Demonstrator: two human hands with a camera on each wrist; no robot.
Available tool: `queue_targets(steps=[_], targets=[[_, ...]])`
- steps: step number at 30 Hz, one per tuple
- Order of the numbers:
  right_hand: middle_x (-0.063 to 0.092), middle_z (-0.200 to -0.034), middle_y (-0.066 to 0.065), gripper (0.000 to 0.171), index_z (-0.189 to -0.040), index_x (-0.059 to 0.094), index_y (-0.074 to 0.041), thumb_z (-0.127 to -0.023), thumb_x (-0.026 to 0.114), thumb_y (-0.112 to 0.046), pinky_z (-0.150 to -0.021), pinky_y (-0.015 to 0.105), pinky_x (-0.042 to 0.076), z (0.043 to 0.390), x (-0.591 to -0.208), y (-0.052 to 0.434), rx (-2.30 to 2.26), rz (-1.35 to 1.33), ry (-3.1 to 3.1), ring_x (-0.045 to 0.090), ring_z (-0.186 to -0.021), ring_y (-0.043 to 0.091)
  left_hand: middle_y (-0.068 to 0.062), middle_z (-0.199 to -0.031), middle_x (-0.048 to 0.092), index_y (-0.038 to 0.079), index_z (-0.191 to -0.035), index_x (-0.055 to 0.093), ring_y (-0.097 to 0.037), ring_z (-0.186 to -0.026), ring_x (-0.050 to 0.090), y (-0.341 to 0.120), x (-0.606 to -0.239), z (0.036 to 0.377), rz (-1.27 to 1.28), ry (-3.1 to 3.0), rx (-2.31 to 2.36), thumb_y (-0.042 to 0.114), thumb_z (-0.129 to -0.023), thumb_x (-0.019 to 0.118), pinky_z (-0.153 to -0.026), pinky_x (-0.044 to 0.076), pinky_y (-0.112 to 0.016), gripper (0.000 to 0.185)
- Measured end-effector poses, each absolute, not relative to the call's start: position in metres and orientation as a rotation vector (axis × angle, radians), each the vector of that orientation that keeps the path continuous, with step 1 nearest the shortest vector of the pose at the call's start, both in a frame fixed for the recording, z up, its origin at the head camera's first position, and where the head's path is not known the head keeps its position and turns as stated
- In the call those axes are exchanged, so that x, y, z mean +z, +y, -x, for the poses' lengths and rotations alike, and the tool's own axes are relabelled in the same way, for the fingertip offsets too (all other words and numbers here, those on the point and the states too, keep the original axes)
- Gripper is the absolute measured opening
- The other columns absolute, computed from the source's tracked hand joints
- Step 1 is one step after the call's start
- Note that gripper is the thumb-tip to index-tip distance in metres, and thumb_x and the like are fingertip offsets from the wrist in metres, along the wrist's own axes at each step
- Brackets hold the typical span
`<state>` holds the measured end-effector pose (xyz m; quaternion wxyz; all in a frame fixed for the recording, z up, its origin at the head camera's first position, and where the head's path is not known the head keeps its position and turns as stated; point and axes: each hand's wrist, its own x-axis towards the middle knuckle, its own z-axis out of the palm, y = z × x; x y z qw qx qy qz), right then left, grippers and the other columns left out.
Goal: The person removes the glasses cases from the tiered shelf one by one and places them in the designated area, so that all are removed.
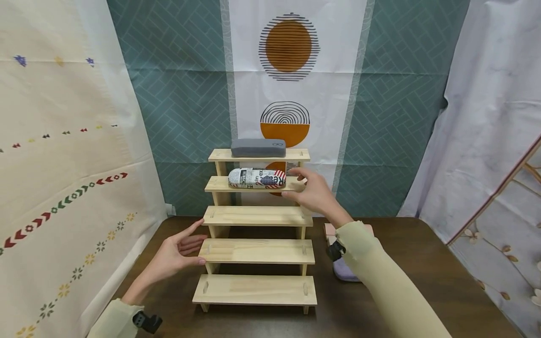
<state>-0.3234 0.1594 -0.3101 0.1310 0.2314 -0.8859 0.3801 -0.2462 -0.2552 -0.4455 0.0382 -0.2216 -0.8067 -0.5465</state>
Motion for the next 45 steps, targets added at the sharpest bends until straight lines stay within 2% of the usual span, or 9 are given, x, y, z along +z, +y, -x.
queue_targets(steps=[4,8,12,18,24,37,45], targets=[[0.061,-0.140,0.018,0.069,-0.150,0.058,-0.008,-0.091,0.086,-0.031,-0.098,0.057,0.051,0.332,-0.304,0.152,1.075,-0.685,-2.610,0.056,-0.121,0.040,-0.024,-0.141,0.062,0.023,-0.165,0.041,-0.040,-0.131,0.060,-0.255,-0.445,0.246,0.683,-2.479,-1.669,0.008,-0.078,0.095,-0.103,0.055,-0.044,0.103],[0.057,-0.149,0.016,0.071,-0.150,0.057,-0.010,-0.090,0.087,-0.033,-0.102,0.062,0.050,0.339,-0.300,0.145,1.073,-0.690,-2.644,0.053,-0.131,0.042,-0.024,-0.141,0.062,0.022,-0.164,0.041,-0.041,-0.131,0.060,-0.256,-0.445,0.246,0.683,-2.472,-1.681,0.007,-0.078,0.095,-0.104,0.053,-0.051,0.103],[0.058,-0.147,0.017,0.071,-0.150,0.057,-0.008,-0.090,0.087,-0.030,-0.105,0.062,0.049,0.344,-0.299,0.138,1.100,-0.710,-2.659,0.051,-0.135,0.042,-0.025,-0.141,0.062,0.023,-0.164,0.041,-0.041,-0.132,0.060,-0.256,-0.445,0.246,0.688,-2.463,-1.694,0.007,-0.078,0.095,-0.104,0.050,-0.058,0.103],[0.064,-0.137,0.015,0.071,-0.148,0.058,-0.005,-0.089,0.089,-0.028,-0.106,0.057,0.052,0.352,-0.300,0.131,1.121,-0.718,-2.652,0.057,-0.133,0.038,-0.024,-0.141,0.062,0.024,-0.164,0.041,-0.040,-0.131,0.060,-0.256,-0.445,0.247,0.691,-2.464,-1.682,0.007,-0.078,0.095,-0.104,0.052,-0.053,0.103],[0.061,-0.141,0.014,0.073,-0.149,0.058,-0.008,-0.088,0.089,-0.032,-0.108,0.056,0.049,0.357,-0.298,0.127,1.087,-0.722,-2.680,0.055,-0.130,0.035,-0.024,-0.140,0.063,0.024,-0.164,0.042,-0.040,-0.131,0.061,-0.256,-0.445,0.247,0.673,-2.474,-1.672,0.007,-0.077,0.095,-0.104,0.054,-0.048,0.103],[0.064,-0.124,0.012,0.075,-0.150,0.057,-0.004,-0.087,0.090,-0.029,-0.086,0.046,0.054,0.369,-0.301,0.124,1.064,-0.747,-2.711,0.059,-0.103,0.029,-0.025,-0.141,0.062,0.023,-0.164,0.041,-0.041,-0.132,0.060,-0.255,-0.445,0.246,0.678,-2.469,-1.692,0.005,-0.077,0.095,-0.105,0.050,-0.058,0.104],[0.065,-0.114,0.012,0.069,-0.147,0.060,-0.004,-0.088,0.090,-0.023,-0.082,0.042,0.053,0.370,-0.301,0.125,1.127,-0.756,-2.701,0.059,-0.099,0.028,-0.024,-0.141,0.062,0.024,-0.164,0.041,-0.041,-0.131,0.060,-0.256,-0.445,0.246,0.692,-2.463,-1.682,0.005,-0.077,0.095,-0.104,0.050,-0.059,0.104]])
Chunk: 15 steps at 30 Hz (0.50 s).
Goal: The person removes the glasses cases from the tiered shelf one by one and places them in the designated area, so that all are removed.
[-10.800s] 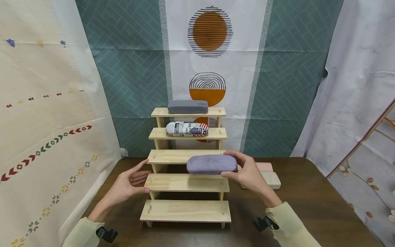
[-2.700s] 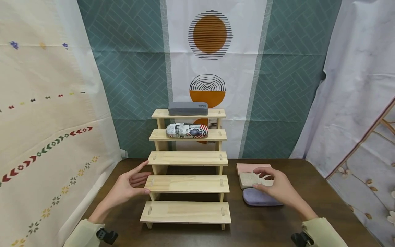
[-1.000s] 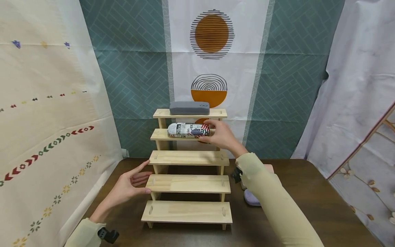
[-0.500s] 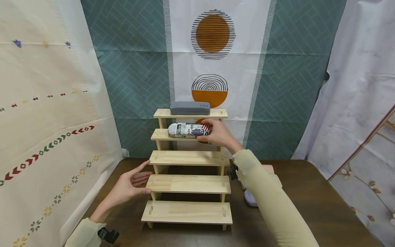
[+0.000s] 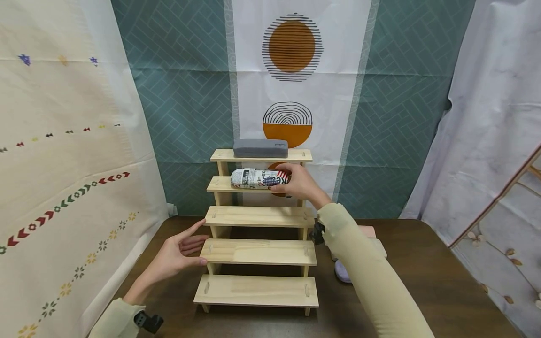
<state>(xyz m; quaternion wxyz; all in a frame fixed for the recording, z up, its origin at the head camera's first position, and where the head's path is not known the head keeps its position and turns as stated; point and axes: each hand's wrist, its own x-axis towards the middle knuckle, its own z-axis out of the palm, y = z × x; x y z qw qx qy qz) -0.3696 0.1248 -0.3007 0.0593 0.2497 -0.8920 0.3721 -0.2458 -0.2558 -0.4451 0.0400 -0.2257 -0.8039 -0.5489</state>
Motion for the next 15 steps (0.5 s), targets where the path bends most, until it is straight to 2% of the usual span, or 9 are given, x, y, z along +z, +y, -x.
queue_targets(steps=[6,15], targets=[[0.066,-0.121,0.013,0.069,-0.147,0.059,-0.004,-0.087,0.090,-0.022,-0.087,0.043,0.053,0.3696,-0.2999,0.1279,1.172,-0.742,-2.699,0.060,-0.104,0.028,-0.024,-0.141,0.062,0.024,-0.164,0.041,-0.041,-0.131,0.060,-0.2566,-0.4454,0.2463,0.693,-2.455,-1.688,0.005,-0.077,0.095,-0.103,0.051,-0.059,0.104],[0.064,-0.127,0.012,0.070,-0.149,0.059,-0.005,-0.088,0.089,-0.024,-0.086,0.043,0.052,0.3719,-0.3003,0.1275,1.137,-0.772,-2.723,0.057,-0.102,0.028,-0.024,-0.141,0.062,0.024,-0.164,0.041,-0.040,-0.131,0.060,-0.2564,-0.4459,0.2458,0.696,-2.463,-1.683,0.007,-0.078,0.095,-0.103,0.051,-0.058,0.104]])
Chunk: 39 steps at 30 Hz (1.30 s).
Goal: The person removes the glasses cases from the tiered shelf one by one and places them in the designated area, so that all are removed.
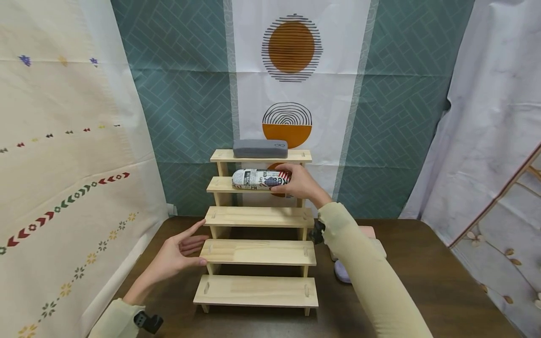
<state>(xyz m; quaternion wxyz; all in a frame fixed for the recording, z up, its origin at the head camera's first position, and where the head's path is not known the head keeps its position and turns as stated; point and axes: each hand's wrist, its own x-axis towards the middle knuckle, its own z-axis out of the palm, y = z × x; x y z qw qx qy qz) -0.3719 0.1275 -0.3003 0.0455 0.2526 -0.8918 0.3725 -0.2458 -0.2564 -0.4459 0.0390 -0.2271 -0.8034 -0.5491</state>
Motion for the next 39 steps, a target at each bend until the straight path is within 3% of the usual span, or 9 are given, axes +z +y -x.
queue_targets(steps=[12,17,31,39], targets=[[0.063,-0.131,0.015,0.066,-0.147,0.060,-0.005,-0.089,0.087,-0.022,-0.087,0.043,0.052,0.368,-0.301,0.128,1.293,-0.740,-2.691,0.056,-0.106,0.030,-0.023,-0.140,0.063,0.025,-0.164,0.042,-0.040,-0.131,0.061,-0.257,-0.446,0.246,0.688,-2.460,-1.692,0.006,-0.077,0.095,-0.102,0.055,-0.050,0.104],[0.061,-0.135,0.014,0.067,-0.147,0.060,-0.007,-0.088,0.088,-0.022,-0.092,0.044,0.051,0.365,-0.303,0.128,1.392,-0.690,-2.666,0.056,-0.111,0.030,-0.024,-0.141,0.063,0.025,-0.164,0.041,-0.040,-0.131,0.060,-0.257,-0.446,0.246,0.694,-2.460,-1.699,0.006,-0.077,0.095,-0.103,0.052,-0.057,0.104],[0.063,-0.125,0.018,0.067,-0.146,0.058,-0.001,-0.087,0.088,-0.012,-0.079,0.028,0.056,0.355,-0.305,0.126,1.604,-0.638,-2.508,0.061,-0.104,0.029,-0.025,-0.142,0.062,0.025,-0.164,0.041,-0.041,-0.132,0.060,-0.256,-0.445,0.246,0.691,-2.456,-1.712,0.005,-0.077,0.095,-0.103,0.051,-0.058,0.104],[0.065,-0.126,0.018,0.066,-0.144,0.059,0.000,-0.085,0.088,-0.008,-0.081,0.025,0.058,0.351,-0.305,0.124,1.656,-0.644,-2.439,0.063,-0.107,0.029,-0.025,-0.142,0.062,0.024,-0.164,0.041,-0.041,-0.131,0.060,-0.256,-0.445,0.245,0.687,-2.458,-1.705,0.005,-0.077,0.095,-0.103,0.053,-0.053,0.104]])
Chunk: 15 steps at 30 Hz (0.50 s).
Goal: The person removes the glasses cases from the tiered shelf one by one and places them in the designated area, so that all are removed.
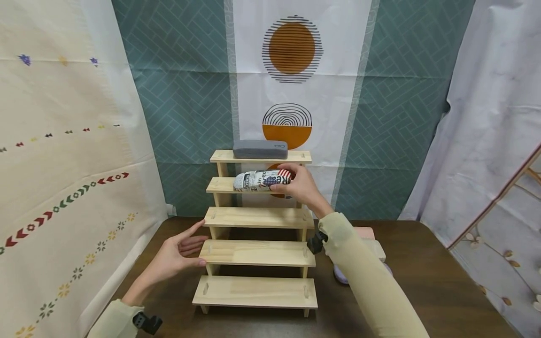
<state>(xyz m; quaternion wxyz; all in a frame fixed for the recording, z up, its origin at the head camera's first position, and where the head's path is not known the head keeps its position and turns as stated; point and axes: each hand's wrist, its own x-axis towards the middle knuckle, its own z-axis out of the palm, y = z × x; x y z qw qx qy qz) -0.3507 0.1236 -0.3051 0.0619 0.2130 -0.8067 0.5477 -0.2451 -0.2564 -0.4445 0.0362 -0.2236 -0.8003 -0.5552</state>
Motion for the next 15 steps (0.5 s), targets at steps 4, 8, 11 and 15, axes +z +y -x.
queue_targets(steps=[4,8,11,15], targets=[[0.066,-0.124,0.018,0.064,-0.143,0.060,0.001,-0.085,0.088,-0.006,-0.080,0.025,0.058,0.3494,-0.3067,0.1236,1.673,-0.653,-2.410,0.063,-0.105,0.028,-0.025,-0.142,0.062,0.023,-0.164,0.041,-0.041,-0.131,0.060,-0.2566,-0.4446,0.2453,0.688,-2.460,-1.696,0.005,-0.077,0.095,-0.103,0.054,-0.050,0.104],[0.065,-0.126,0.018,0.063,-0.142,0.061,0.000,-0.086,0.087,-0.005,-0.079,0.025,0.058,0.3472,-0.3083,0.1249,1.672,-0.662,-2.394,0.063,-0.104,0.027,-0.025,-0.141,0.062,0.023,-0.164,0.041,-0.041,-0.131,0.060,-0.2563,-0.4450,0.2457,0.691,-2.454,-1.700,0.005,-0.077,0.095,-0.103,0.053,-0.053,0.104],[0.064,-0.131,0.019,0.061,-0.142,0.061,-0.001,-0.087,0.087,-0.004,-0.081,0.023,0.059,0.3450,-0.3096,0.1274,1.682,-0.667,-2.383,0.063,-0.108,0.028,-0.025,-0.142,0.062,0.023,-0.164,0.041,-0.041,-0.131,0.060,-0.2561,-0.4453,0.2459,0.692,-2.448,-1.712,0.004,-0.076,0.095,-0.103,0.052,-0.054,0.104],[0.061,-0.137,0.020,0.061,-0.144,0.060,0.000,-0.088,0.085,-0.003,-0.081,0.022,0.059,0.3414,-0.3129,0.1331,1.706,-0.667,-2.365,0.062,-0.112,0.031,-0.025,-0.142,0.061,0.023,-0.164,0.041,-0.041,-0.132,0.059,-0.2561,-0.4453,0.2459,0.691,-2.449,-1.718,0.003,-0.076,0.095,-0.103,0.052,-0.054,0.105]])
